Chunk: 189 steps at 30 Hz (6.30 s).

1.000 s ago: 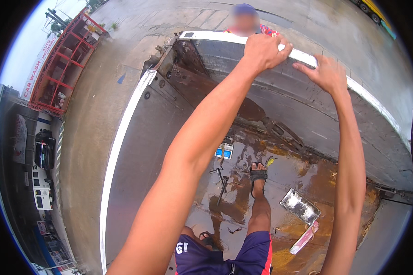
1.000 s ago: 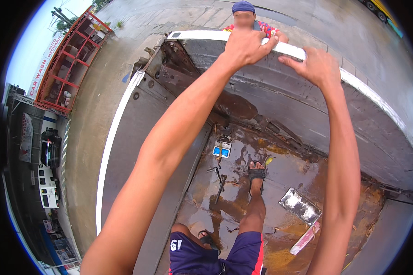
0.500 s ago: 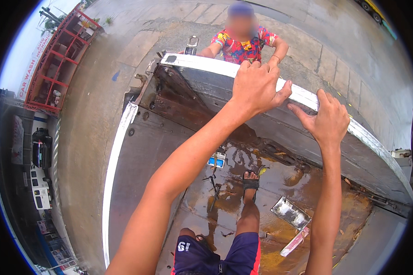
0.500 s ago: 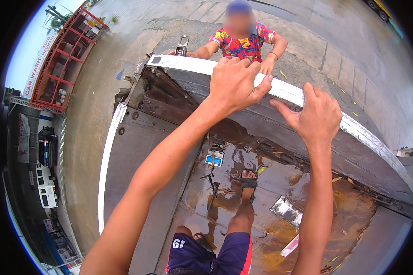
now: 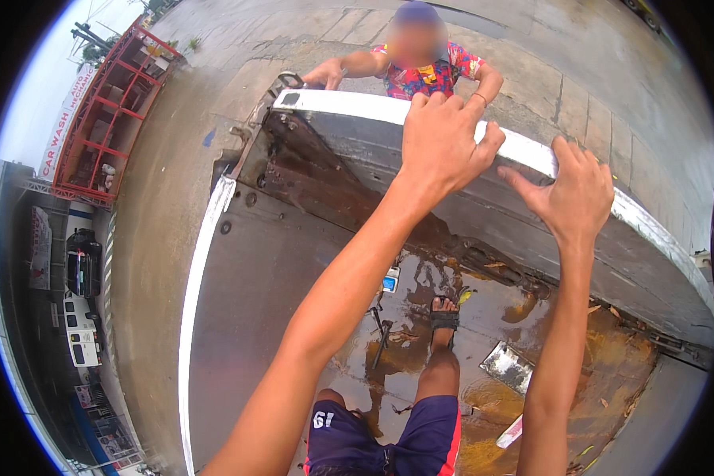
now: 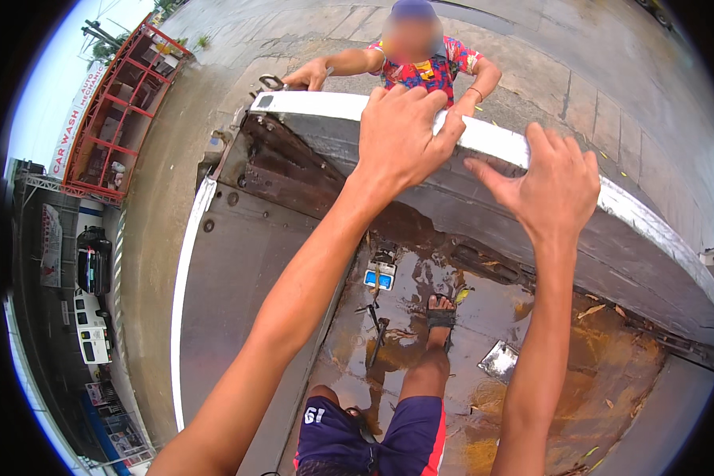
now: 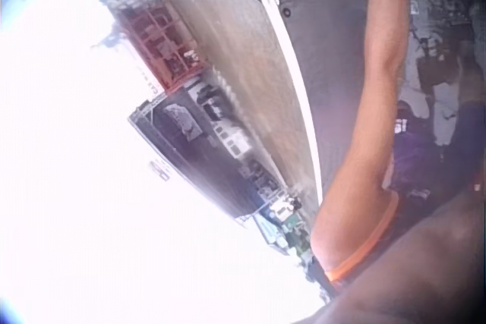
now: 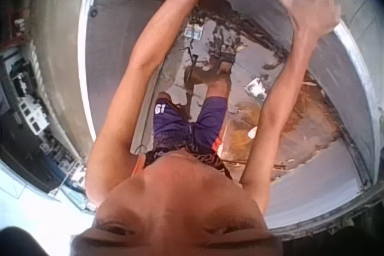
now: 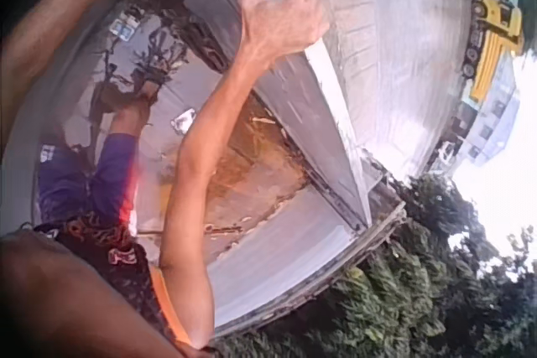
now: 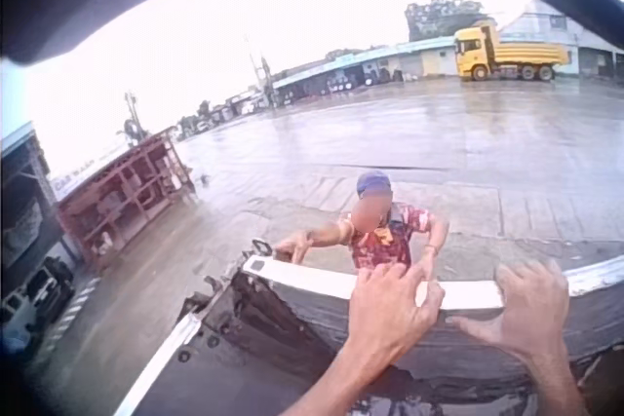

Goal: The person works with a coworker to reattach a metal gate to the back of a truck. They lift and position the gate, align the hinges, insert pins, and secure the assembly using a ratchet wrench. The person also clears debris from the truck bed and moves around the vehicle during the process.

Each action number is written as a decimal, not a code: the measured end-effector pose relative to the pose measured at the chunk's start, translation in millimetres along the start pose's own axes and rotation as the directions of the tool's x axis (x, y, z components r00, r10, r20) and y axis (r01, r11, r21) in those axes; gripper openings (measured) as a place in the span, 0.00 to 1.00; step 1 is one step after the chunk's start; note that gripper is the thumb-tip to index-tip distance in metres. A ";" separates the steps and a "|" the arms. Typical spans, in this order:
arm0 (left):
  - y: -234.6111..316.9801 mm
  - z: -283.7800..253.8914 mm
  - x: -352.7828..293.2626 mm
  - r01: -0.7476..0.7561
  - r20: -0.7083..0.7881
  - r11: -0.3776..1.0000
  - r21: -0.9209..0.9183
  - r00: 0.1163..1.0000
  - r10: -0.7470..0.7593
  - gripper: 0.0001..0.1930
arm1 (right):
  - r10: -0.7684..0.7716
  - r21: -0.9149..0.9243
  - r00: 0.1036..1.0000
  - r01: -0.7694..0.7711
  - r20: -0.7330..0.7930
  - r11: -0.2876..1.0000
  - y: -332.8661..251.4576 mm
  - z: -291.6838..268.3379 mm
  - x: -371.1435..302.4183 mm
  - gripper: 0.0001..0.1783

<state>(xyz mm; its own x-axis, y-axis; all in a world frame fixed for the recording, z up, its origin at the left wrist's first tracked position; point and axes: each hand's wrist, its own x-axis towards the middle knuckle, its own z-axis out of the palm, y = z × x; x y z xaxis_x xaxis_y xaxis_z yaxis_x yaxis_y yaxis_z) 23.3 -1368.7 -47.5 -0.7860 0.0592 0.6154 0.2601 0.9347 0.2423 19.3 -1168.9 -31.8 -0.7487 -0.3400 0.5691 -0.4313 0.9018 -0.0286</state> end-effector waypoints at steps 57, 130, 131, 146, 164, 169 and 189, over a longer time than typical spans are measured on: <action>-49.9 -46.8 22.1 0.334 0.560 0.942 0.016 0.778 -0.286 0.27 | 0.024 0.103 0.945 -0.060 0.326 0.993 -19.3 -14.7 4.4 0.32; -53.1 36.8 64.7 0.109 0.182 0.992 0.070 0.976 -0.120 0.29 | 0.081 0.000 0.966 -0.083 0.247 0.997 9.3 40.7 74.7 0.51; -50.9 29.3 67.6 0.130 0.216 0.989 0.068 0.966 -0.142 0.29 | 0.080 0.003 0.965 -0.084 0.250 0.996 7.8 34.1 75.7 0.50; 42.7 -8.7 -132.5 0.081 -0.408 0.945 -0.317 0.888 -0.213 0.17 | -0.056 0.048 0.963 0.071 -0.262 0.996 -22.4 -0.5 -50.8 0.32; -4.9 205.0 -762.5 0.949 0.304 -0.064 0.308 -0.162 -0.939 0.29 | -0.813 0.819 0.113 -0.020 0.572 0.573 -261.8 423.0 -520.3 0.07; 4.4 221.1 -782.8 0.945 0.244 0.022 0.327 -0.062 -0.968 0.24 | -0.615 0.697 0.329 -0.365 0.717 0.617 -288.4 425.5 -554.1 0.08; 213.0 -7.4 -696.8 0.537 0.404 -0.645 -0.543 -0.507 -0.762 0.04 | -0.809 0.719 0.029 0.440 0.587 0.538 -305.3 401.4 -619.3 0.16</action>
<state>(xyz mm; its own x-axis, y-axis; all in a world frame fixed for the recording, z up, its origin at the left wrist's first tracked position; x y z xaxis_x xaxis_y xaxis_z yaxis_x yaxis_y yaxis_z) 630.5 -1213.4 -419.2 -0.0266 -0.6001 -0.7995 -0.2849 -0.7620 0.5815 412.6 -1340.7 -705.5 0.0316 -0.8958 -0.4433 -0.9236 0.1433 -0.3555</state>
